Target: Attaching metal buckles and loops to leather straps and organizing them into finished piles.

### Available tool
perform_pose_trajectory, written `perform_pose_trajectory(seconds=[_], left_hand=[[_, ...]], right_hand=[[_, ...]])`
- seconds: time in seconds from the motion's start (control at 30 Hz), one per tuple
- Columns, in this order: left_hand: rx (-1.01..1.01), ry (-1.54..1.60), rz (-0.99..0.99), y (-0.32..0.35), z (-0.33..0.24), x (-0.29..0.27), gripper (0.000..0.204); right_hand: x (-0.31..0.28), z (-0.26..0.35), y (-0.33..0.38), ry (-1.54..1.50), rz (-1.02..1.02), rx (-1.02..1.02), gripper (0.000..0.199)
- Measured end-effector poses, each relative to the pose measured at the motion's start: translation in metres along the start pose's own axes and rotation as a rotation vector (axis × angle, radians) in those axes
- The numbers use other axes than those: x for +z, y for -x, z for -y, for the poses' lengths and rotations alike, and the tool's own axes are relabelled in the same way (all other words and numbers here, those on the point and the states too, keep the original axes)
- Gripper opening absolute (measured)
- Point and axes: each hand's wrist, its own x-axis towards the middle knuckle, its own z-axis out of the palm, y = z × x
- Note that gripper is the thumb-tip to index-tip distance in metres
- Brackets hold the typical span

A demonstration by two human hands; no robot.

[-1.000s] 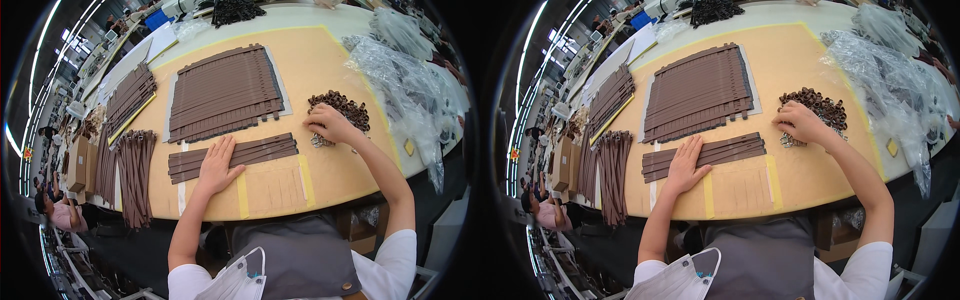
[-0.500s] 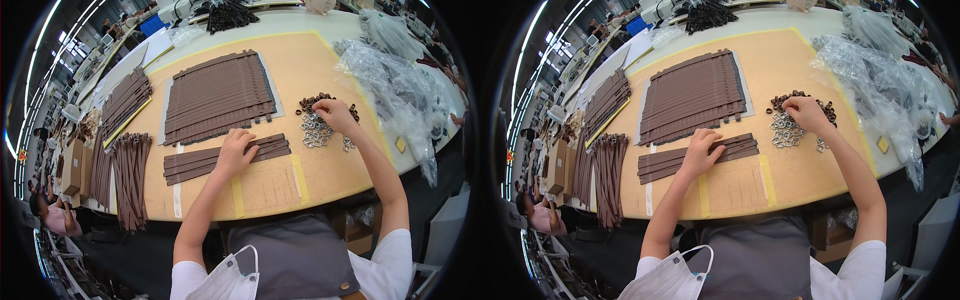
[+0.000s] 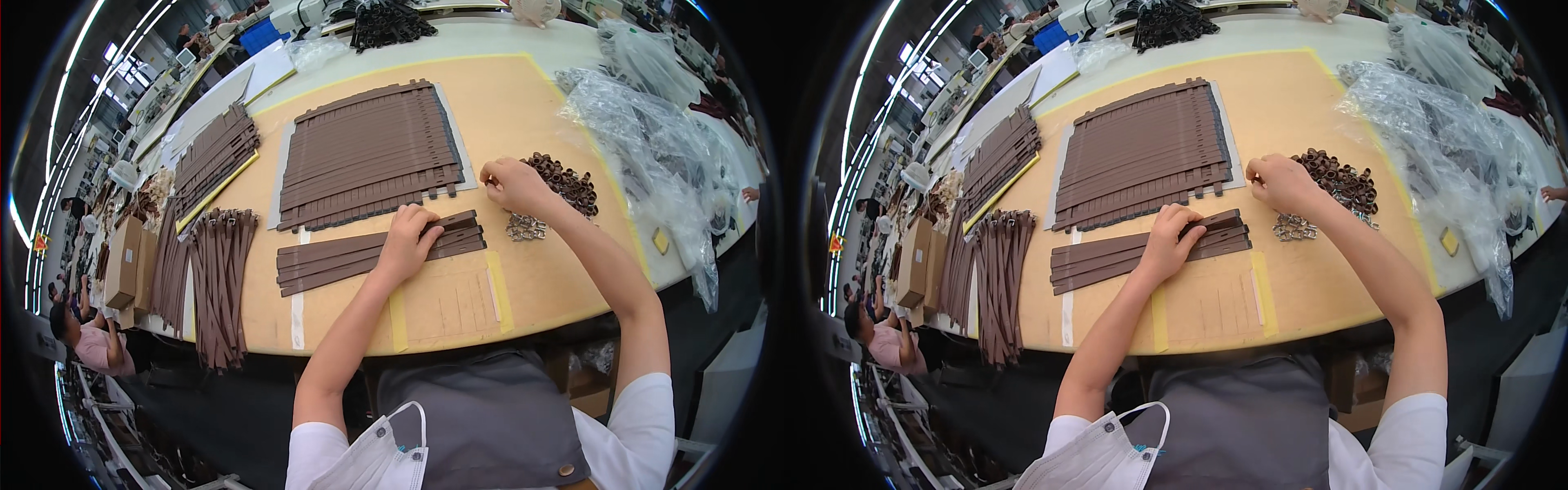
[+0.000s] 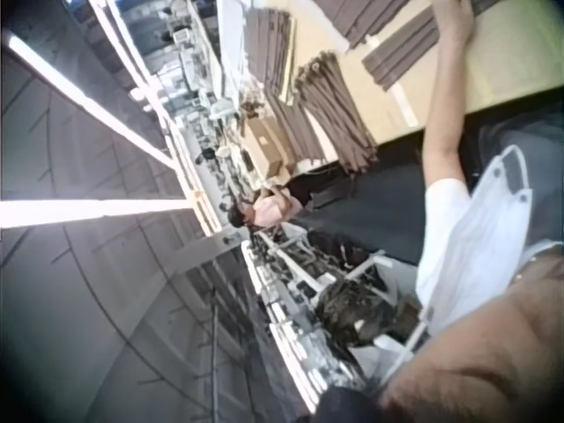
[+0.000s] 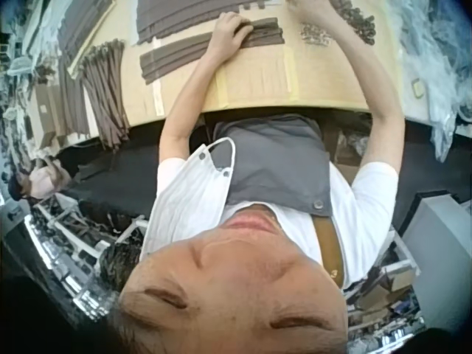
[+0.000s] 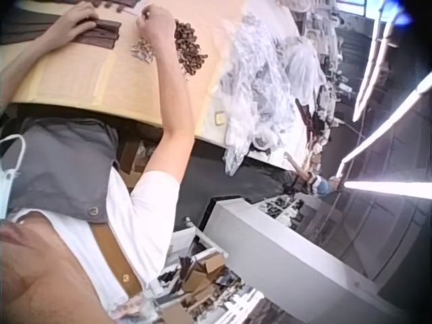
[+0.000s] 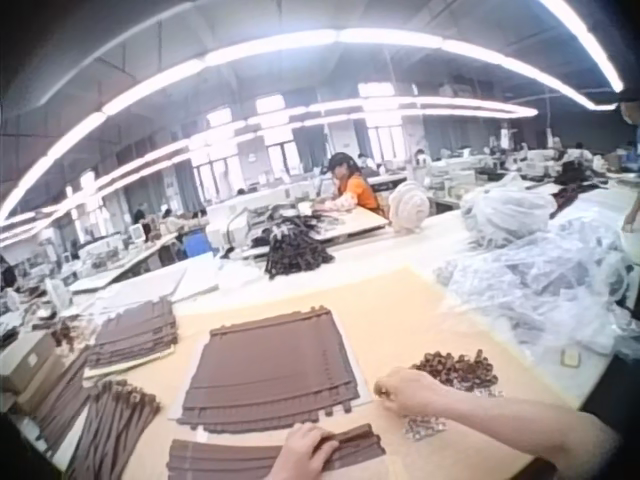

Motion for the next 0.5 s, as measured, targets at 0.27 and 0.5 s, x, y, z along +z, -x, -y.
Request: perform_pose_trajectory(seconds=[0.27,0.5], left_hand=[[-0.138,0.147,-0.068,0.001,-0.004,-0.003,0.016],[0.117,-0.223,-0.087,-0.019,-0.033,-0.068,0.017]], right_hand=[[0.011,0.051,0.061,-0.797,0.205,0.323,0.027],[0.048,0.116,0.062,-0.553,0.17,0.039,0.019]])
